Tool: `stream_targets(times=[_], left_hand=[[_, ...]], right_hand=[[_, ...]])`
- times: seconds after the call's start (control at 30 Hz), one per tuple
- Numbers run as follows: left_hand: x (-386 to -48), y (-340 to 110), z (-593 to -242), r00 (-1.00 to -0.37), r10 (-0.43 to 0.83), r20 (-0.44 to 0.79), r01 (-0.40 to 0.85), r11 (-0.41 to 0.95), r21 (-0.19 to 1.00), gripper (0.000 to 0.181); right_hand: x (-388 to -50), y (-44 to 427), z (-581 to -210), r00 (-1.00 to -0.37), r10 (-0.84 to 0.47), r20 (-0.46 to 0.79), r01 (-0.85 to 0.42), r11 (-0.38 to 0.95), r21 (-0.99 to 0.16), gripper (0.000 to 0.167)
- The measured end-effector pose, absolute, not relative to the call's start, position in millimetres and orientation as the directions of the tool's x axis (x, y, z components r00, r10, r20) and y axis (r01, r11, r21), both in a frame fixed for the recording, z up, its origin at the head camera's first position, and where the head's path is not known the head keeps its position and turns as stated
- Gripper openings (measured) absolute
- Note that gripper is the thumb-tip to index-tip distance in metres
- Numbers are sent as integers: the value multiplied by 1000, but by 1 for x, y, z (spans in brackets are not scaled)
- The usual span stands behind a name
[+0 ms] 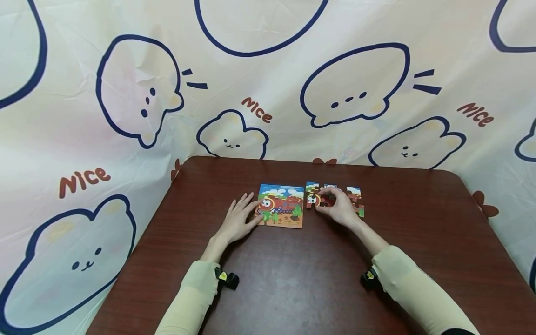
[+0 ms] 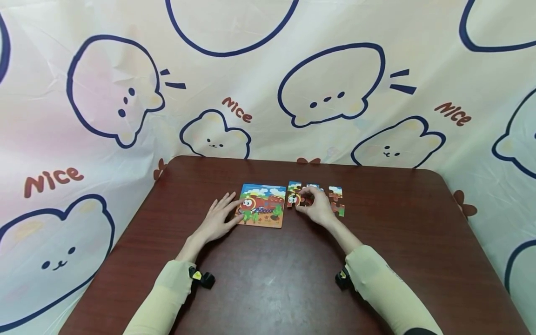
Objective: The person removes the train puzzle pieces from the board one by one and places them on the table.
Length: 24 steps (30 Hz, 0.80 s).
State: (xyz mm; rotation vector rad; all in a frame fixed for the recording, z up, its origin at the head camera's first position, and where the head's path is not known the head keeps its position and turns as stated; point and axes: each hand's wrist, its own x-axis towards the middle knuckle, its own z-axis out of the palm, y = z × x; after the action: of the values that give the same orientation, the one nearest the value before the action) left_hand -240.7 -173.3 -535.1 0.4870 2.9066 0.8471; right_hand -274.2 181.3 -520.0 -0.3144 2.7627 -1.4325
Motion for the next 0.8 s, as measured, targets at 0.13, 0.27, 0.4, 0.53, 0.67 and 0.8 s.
stream_targets(times=[0.13, 0.27, 0.4, 0.53, 0.67, 0.8], left_hand=[[-241, -173, -535, -947, 322, 17, 281, 798, 534, 60], [-242, -173, -537, -945, 326, 23, 287, 795, 535, 60], [-242, -174, -539, -944, 328, 29, 290, 789, 542, 60], [-242, -174, -538, -944, 328, 38, 295, 786, 543, 60], [-242, -174, -537, -943, 329, 42, 298, 784, 545, 60], [-242, -173, -538, -944, 327, 36, 293, 788, 541, 59]], right_hand=[[-276, 181, -524, -978, -191, 88, -187, 592, -784, 38], [-277, 182, -527, -976, -203, 83, -194, 618, -762, 38], [-277, 182, -528, -977, -203, 72, -190, 661, -726, 38], [-276, 182, -527, -977, -203, 62, -189, 700, -689, 38], [-276, 182, -528, -975, -210, 67, -200, 720, -665, 39], [-275, 181, -529, -972, -219, 89, -223, 719, -659, 41]])
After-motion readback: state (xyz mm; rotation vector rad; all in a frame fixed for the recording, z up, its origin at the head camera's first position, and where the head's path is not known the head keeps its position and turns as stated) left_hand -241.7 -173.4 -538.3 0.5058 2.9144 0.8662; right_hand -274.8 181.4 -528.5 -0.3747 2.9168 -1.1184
